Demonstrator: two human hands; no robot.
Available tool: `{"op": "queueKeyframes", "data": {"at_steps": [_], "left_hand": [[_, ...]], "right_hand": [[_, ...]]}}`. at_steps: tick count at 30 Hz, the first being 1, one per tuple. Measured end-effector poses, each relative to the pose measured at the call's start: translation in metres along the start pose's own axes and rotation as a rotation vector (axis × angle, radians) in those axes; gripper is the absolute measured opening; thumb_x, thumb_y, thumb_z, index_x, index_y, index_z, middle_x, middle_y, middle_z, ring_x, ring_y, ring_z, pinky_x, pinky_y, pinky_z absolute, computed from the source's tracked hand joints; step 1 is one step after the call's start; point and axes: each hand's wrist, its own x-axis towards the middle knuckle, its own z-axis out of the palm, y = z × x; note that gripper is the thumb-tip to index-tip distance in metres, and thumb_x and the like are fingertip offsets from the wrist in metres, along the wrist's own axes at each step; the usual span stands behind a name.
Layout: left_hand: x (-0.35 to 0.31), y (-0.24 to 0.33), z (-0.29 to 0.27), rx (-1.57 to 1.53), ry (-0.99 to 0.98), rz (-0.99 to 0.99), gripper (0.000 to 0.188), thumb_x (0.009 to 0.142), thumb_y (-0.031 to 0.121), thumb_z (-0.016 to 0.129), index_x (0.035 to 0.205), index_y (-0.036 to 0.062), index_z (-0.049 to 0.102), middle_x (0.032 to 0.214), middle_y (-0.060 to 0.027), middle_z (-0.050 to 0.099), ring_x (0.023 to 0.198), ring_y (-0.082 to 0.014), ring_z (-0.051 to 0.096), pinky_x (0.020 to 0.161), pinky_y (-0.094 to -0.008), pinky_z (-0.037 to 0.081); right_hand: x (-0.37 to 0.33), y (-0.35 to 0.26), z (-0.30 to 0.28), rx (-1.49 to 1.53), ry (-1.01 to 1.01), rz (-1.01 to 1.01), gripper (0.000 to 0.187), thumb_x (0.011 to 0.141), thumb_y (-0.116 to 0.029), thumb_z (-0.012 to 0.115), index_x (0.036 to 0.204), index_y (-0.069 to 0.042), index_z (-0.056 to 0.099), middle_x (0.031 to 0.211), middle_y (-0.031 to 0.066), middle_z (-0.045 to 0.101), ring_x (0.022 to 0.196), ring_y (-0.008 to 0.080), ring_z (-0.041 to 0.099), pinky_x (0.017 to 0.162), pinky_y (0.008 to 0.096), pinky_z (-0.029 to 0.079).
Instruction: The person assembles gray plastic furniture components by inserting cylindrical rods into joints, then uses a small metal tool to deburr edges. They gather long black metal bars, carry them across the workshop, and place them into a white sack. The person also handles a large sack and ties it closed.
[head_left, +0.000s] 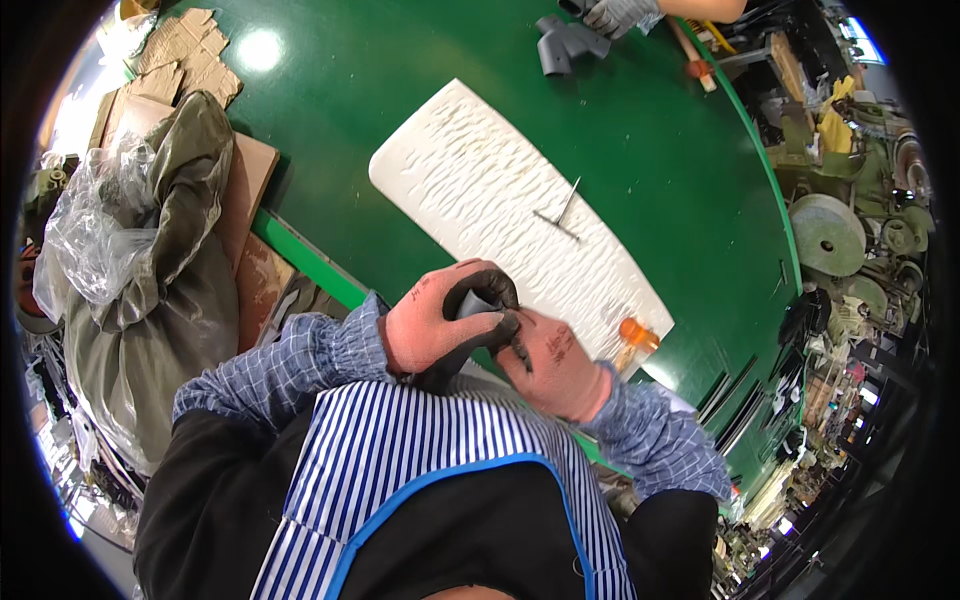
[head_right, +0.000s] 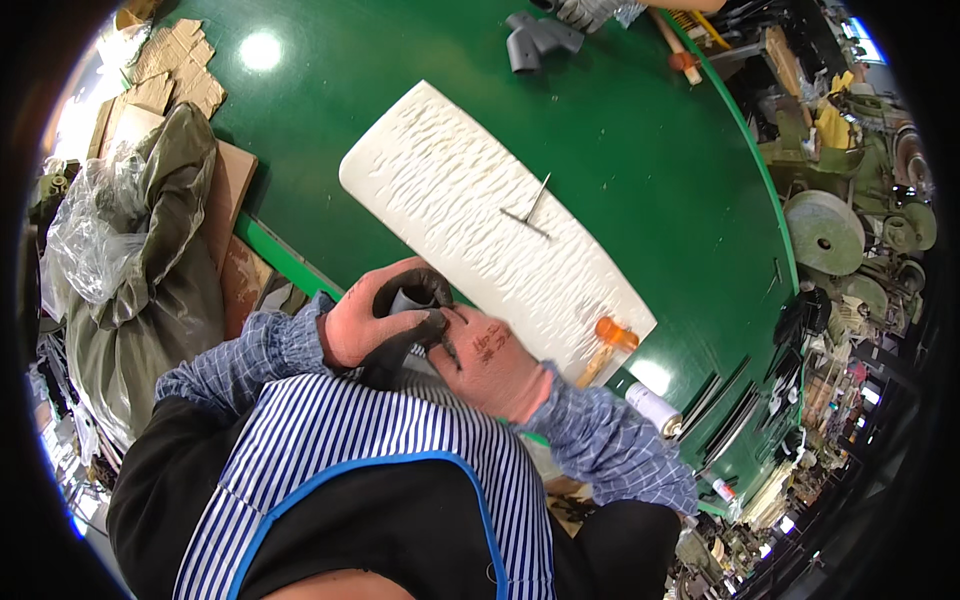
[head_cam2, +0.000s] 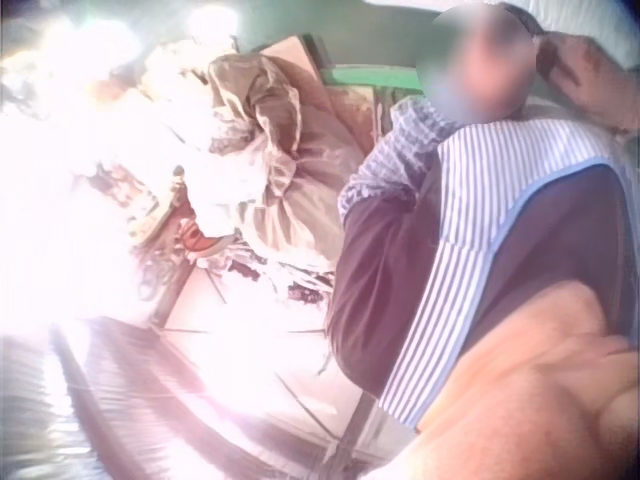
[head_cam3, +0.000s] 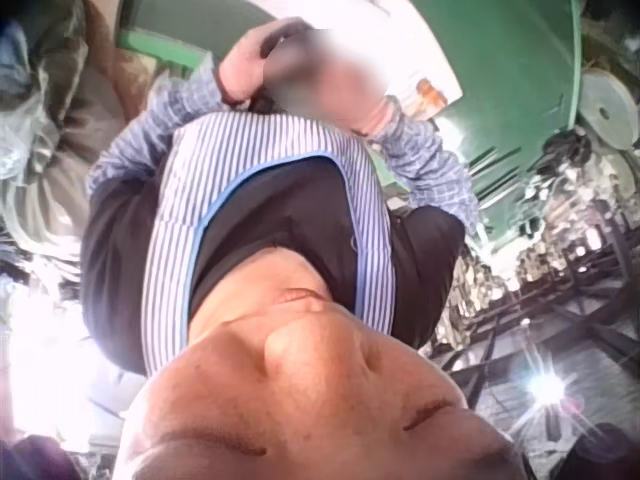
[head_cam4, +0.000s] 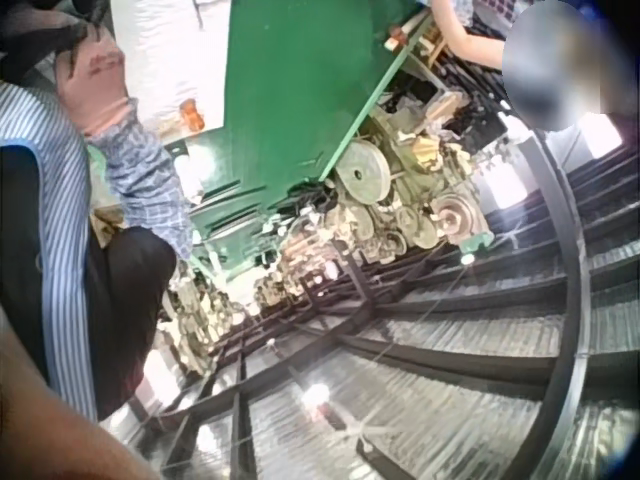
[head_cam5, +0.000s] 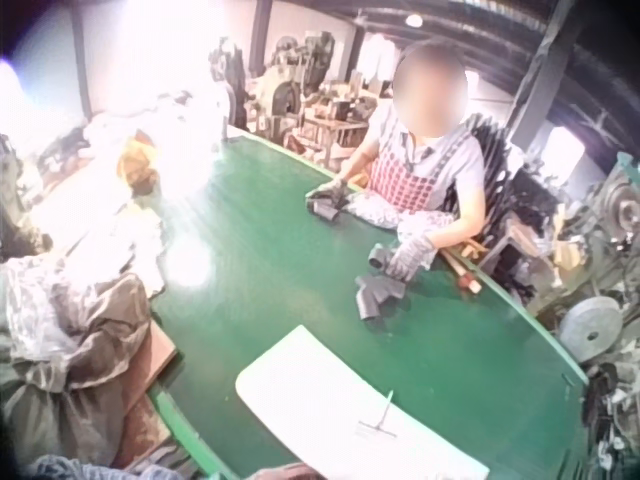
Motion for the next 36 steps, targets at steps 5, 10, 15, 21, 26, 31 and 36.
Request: {"op": "queueKeyframes", "data": {"at_steps": [5, 10, 15, 21, 26, 31, 36], "left_hand": [[-0.013, 0.002, 0.008, 0.139, 0.031, -0.035, 0.029, 0.089, 0.012, 0.065, 0.113, -0.0028, 0.057, 0.104, -0.0117, 0.063, 0.098, -0.0165, 0.059, 0.089, -0.0293, 0.047], [-0.008, 0.003, 0.012, 0.139, -0.016, -0.125, 0.025, 0.093, 0.014, 0.061, 0.112, -0.0024, 0.056, 0.102, -0.0125, 0.062, 0.096, -0.0171, 0.058, 0.087, -0.0291, 0.046], [-0.015, -0.007, 0.015, -0.172, 0.06, -0.072, 0.024, 0.094, 0.019, 0.062, 0.105, -0.0006, 0.055, 0.091, -0.0095, 0.061, 0.088, -0.0149, 0.059, 0.079, -0.0281, 0.046], [-0.026, -0.015, 0.019, -0.058, 0.237, -0.225, 0.022, 0.092, 0.016, 0.066, 0.101, 0.0005, 0.054, 0.088, -0.006, 0.057, 0.083, -0.0131, 0.052, 0.076, -0.0281, 0.045], [-0.022, -0.007, 0.021, -0.071, 0.029, -0.176, 0.024, 0.09, 0.013, 0.065, 0.104, 0.0011, 0.051, 0.093, -0.0081, 0.056, 0.086, -0.0148, 0.052, 0.079, -0.0295, 0.045], [-0.03, -0.009, 0.022, -0.24, 0.211, -0.07, 0.022, 0.091, 0.007, 0.062, 0.107, 0.0018, 0.048, 0.102, -0.0092, 0.053, 0.091, -0.0143, 0.051, 0.082, -0.0286, 0.044], [-0.029, -0.019, 0.027, -0.136, 0.069, -0.3, 0.032, 0.089, 0.008, 0.066, 0.115, 0.0017, 0.049, 0.099, -0.0081, 0.054, 0.092, -0.0121, 0.052, 0.082, -0.0271, 0.044]], "right_hand": [[-0.002, -0.005, 0.015, 0.271, 0.042, 0.02, 0.028, 0.082, -0.016, 0.065, 0.104, 0.002, 0.061, 0.091, 0.0195, 0.061, 0.079, 0.0371, 0.062, 0.069, 0.043, 0.051], [-0.009, -0.019, 0.007, 0.034, 0.015, 0.012, 0.023, 0.084, -0.021, 0.064, 0.097, -0.002, 0.064, 0.089, 0.0146, 0.065, 0.08, 0.0324, 0.065, 0.069, 0.0408, 0.053], [0.0, 0.013, 0.001, 0.174, -0.067, -0.168, 0.021, 0.083, -0.02, 0.066, 0.094, -0.003, 0.065, 0.082, 0.0133, 0.063, 0.076, 0.0313, 0.065, 0.067, 0.0391, 0.053], [-0.015, -0.007, 0.058, 0.253, 0.3, 0.017, 0.021, 0.084, -0.02, 0.065, 0.092, -0.001, 0.065, 0.083, 0.0156, 0.063, 0.072, 0.0338, 0.064, 0.063, 0.0411, 0.052], [-0.026, 0.017, 0.008, -0.02, -0.032, -0.222, 0.024, 0.083, -0.024, 0.065, 0.093, -0.002, 0.066, 0.082, 0.0123, 0.064, 0.071, 0.0295, 0.065, 0.063, 0.0375, 0.054], [-0.011, 0.006, 0.057, 0.517, 0.215, -0.098, 0.026, 0.082, -0.016, 0.067, 0.099, 0.003, 0.066, 0.088, 0.0184, 0.067, 0.075, 0.0329, 0.067, 0.067, 0.0382, 0.055], [-0.035, -0.007, 0.046, 0.047, 0.206, -0.034, 0.03, 0.085, -0.029, 0.063, 0.094, -0.001, 0.067, 0.08, 0.0148, 0.065, 0.07, 0.0304, 0.065, 0.062, 0.0402, 0.053]]}}
